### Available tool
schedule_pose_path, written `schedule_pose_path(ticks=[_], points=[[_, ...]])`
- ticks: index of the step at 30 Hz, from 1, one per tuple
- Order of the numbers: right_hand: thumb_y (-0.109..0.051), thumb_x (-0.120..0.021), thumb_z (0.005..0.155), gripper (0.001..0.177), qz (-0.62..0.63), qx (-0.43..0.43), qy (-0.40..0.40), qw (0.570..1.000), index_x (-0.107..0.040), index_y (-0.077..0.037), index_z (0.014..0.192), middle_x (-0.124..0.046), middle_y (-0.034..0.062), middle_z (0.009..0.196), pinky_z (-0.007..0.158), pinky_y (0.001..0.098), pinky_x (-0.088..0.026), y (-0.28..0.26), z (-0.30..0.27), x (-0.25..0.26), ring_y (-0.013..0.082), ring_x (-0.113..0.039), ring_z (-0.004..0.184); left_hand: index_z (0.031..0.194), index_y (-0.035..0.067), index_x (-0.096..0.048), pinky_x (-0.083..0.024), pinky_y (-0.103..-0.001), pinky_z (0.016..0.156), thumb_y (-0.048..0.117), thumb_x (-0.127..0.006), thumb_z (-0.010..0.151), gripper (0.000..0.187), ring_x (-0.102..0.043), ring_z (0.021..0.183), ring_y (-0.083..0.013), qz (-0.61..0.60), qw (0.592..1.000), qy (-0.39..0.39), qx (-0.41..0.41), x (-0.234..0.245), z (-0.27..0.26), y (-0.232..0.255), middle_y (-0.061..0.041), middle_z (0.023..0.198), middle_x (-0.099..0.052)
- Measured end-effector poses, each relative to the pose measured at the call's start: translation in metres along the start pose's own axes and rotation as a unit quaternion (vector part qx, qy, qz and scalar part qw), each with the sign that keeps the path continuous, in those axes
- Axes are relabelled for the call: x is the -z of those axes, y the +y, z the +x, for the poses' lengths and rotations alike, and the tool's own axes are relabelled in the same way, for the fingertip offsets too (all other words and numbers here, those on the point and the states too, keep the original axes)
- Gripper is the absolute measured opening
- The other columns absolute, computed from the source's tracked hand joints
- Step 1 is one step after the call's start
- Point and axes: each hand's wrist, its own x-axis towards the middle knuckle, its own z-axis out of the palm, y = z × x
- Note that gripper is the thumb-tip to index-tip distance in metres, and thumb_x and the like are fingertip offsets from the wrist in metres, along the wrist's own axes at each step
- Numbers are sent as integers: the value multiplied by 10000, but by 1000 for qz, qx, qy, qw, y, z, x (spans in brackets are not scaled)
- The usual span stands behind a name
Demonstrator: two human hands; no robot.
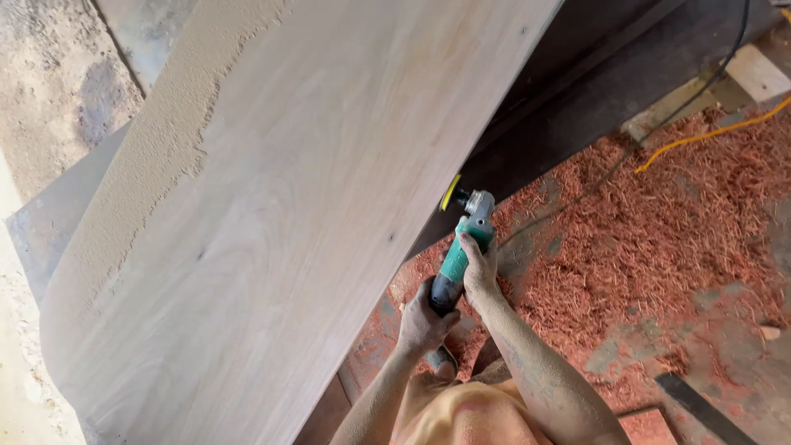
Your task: The recorder is using an angle grinder with a sanding attachment to smooth the surface and rounded edges of a large wooden board.
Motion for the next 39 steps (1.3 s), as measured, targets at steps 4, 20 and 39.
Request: schedule_pose_path(ticks=[4, 20, 39], points=[[-272, -666, 933, 572, -7, 3, 0, 1000, -384, -132, 1411, -657, 127, 934, 662, 429, -632, 10, -8, -8, 259, -715, 763, 1400, 138, -517, -574, -456, 888, 257, -815, 706, 765, -740, 1033, -342, 9, 1000, -5, -14, 11, -6, -9, -181, 1110, -744], [-279, -678, 933, 603, 7, 17, 8, 1000, -361, -145, 1428, -669, 138, 925, 687, 435, -623, 56, -51, -14, 257, -715, 780, 1416, 141, -518, -573, -463, 899, 248, -793, 678, 794, -732, 1062, -355, 4, 1000, 3, -26, 28, -49, -50, -199, 1122, -743], [-253, -663, 942, 586, 23, 22, -13, 999, -346, -153, 1425, -653, 119, 902, 680, 418, -621, 97, -94, -21, 243, -702, 757, 1439, 169, -494, -586, -452, 892, 243, -812, 690, 818, -739, 1058, -349, 18, 1000, -1, -18, 41, -92, -94, -188, 1145, -738]])
